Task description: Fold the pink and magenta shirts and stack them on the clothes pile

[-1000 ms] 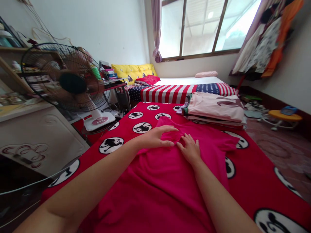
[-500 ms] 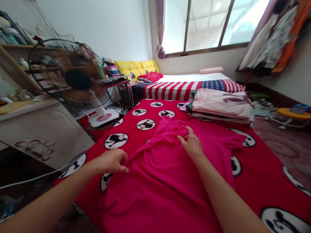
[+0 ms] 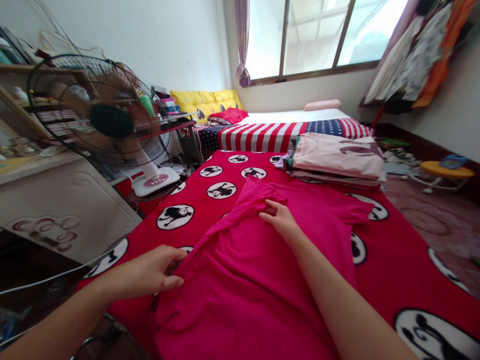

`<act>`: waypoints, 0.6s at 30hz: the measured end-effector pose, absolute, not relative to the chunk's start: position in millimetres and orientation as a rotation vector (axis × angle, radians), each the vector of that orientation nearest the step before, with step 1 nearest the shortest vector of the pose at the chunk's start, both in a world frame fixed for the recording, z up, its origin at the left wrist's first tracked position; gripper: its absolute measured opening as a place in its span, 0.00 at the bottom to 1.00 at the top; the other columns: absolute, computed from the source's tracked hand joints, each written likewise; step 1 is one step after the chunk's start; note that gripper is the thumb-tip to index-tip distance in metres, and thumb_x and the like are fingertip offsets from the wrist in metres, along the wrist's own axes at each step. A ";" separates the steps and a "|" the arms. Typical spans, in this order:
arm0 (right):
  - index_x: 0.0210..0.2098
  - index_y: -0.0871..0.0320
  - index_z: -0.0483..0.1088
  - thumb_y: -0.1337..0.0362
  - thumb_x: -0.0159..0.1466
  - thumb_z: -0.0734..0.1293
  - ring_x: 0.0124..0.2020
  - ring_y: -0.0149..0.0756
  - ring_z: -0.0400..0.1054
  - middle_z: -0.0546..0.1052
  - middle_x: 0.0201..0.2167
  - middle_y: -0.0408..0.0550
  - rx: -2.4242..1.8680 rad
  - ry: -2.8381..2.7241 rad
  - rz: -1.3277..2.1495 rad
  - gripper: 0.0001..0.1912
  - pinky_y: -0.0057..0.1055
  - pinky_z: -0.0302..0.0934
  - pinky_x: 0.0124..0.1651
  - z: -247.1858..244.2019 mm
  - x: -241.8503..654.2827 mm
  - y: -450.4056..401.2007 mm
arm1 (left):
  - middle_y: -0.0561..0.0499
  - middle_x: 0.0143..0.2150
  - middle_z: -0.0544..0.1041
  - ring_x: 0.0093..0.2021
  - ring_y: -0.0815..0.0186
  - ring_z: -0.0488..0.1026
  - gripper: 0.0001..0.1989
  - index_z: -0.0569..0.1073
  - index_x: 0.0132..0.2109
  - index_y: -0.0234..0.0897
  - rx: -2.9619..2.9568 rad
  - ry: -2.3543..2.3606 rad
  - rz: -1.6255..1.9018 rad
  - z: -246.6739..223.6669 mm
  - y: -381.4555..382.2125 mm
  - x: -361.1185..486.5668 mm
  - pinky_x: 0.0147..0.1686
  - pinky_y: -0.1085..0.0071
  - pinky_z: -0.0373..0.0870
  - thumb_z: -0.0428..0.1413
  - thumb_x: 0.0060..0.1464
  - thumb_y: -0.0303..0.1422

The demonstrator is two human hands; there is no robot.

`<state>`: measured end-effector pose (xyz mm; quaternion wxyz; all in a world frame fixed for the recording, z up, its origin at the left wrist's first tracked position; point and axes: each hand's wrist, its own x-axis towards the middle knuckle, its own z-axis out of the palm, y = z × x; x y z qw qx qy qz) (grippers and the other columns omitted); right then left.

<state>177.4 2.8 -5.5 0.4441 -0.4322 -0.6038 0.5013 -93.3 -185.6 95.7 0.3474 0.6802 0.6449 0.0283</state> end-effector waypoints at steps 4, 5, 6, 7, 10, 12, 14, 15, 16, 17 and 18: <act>0.51 0.60 0.71 0.56 0.47 0.74 0.50 0.45 0.69 0.76 0.48 0.51 -0.912 -1.189 1.319 0.33 0.42 0.63 0.54 3.3 185.1 10.0 | 0.54 0.27 0.68 0.28 0.69 0.64 0.15 0.69 0.33 0.34 1.766 1.669 0.213 107.2 -191.4 -80.1 0.25 0.77 0.60 0.52 0.51 0.43; 0.51 0.59 0.71 0.56 0.46 0.75 0.51 0.44 0.68 0.76 0.48 0.50 -0.894 -1.149 1.309 0.33 0.42 0.62 0.55 7.8 188.1 10.5 | 0.55 0.27 0.67 0.27 0.70 0.63 0.15 0.69 0.33 0.34 1.762 1.661 0.246 111.4 -192.9 -74.9 0.25 0.77 0.59 0.52 0.52 0.43; 0.50 0.59 0.71 0.56 0.45 0.75 0.51 0.44 0.68 0.76 0.48 0.50 -0.879 -1.123 1.302 0.33 0.42 0.61 0.56 12.6 191.2 10.6 | 0.55 0.26 0.66 0.27 0.71 0.62 0.15 0.68 0.33 0.35 1.760 1.645 0.267 116.0 -194.6 -68.9 0.24 0.77 0.58 0.52 0.53 0.43; 0.50 0.60 0.71 0.57 0.45 0.75 0.50 0.43 0.69 0.76 0.48 0.50 -0.870 -1.104 1.296 0.33 0.42 0.62 0.55 17.1 194.4 10.4 | 0.56 0.26 0.65 0.26 0.71 0.61 0.14 0.68 0.34 0.35 1.764 1.628 0.275 120.7 -196.6 -62.0 0.23 0.78 0.57 0.52 0.54 0.43; 0.49 0.60 0.72 0.58 0.45 0.75 0.46 0.40 0.71 0.77 0.45 0.49 -0.858 -1.076 1.254 0.32 0.38 0.64 0.51 25.3 202.8 11.0 | 0.57 0.25 0.64 0.25 0.72 0.59 0.11 0.69 0.34 0.36 1.815 1.620 0.237 131.9 -204.1 -38.7 0.22 0.77 0.54 0.52 0.55 0.40; 0.48 0.61 0.72 0.58 0.45 0.75 0.40 0.37 0.72 0.78 0.41 0.49 -0.888 -1.070 1.184 0.31 0.36 0.66 0.47 24.3 207.2 13.7 | 0.57 0.25 0.66 0.25 0.72 0.61 0.08 0.69 0.33 0.37 1.866 1.657 0.187 133.8 -208.8 -23.6 0.23 0.77 0.55 0.53 0.55 0.38; 0.46 0.63 0.73 0.59 0.46 0.73 0.35 0.36 0.72 0.78 0.37 0.49 -0.981 -1.078 1.071 0.29 0.35 0.67 0.42 19.0 211.3 18.1 | 0.57 0.25 0.68 0.26 0.72 0.63 0.06 0.70 0.33 0.39 1.916 1.688 0.116 130.1 -212.6 -10.1 0.24 0.76 0.55 0.53 0.54 0.36; 0.45 0.64 0.73 0.59 0.47 0.73 0.33 0.35 0.71 0.78 0.35 0.50 -1.049 -1.099 0.998 0.27 0.35 0.67 0.41 15.5 213.4 20.3 | 0.56 0.26 0.69 0.26 0.71 0.65 0.05 0.71 0.34 0.40 1.941 1.699 0.073 126.6 -214.1 -3.7 0.25 0.76 0.56 0.53 0.53 0.35; 0.44 0.64 0.74 0.59 0.47 0.72 0.31 0.35 0.70 0.78 0.34 0.50 -1.125 -1.138 0.917 0.26 0.35 0.66 0.39 12.0 215.6 22.3 | 0.56 0.27 0.71 0.28 0.70 0.66 0.04 0.71 0.35 0.41 1.966 1.708 0.026 122.8 -215.3 2.6 0.27 0.75 0.58 0.53 0.53 0.34; 0.43 0.64 0.74 0.59 0.48 0.71 0.30 0.35 0.70 0.78 0.34 0.51 -1.204 -1.201 0.834 0.24 0.36 0.66 0.39 8.7 217.8 23.8 | 0.55 0.29 0.73 0.29 0.69 0.68 0.04 0.72 0.35 0.41 1.985 1.708 -0.030 119.0 -216.4 9.0 0.28 0.75 0.59 0.53 0.52 0.34; 0.42 0.64 0.75 0.60 0.49 0.71 0.30 0.35 0.70 0.78 0.34 0.51 -1.280 -1.283 0.748 0.22 0.36 0.66 0.39 5.8 219.8 24.6 | 0.54 0.31 0.74 0.31 0.67 0.70 0.05 0.73 0.36 0.42 1.998 1.695 -0.096 115.9 -217.1 15.6 0.30 0.74 0.60 0.54 0.52 0.33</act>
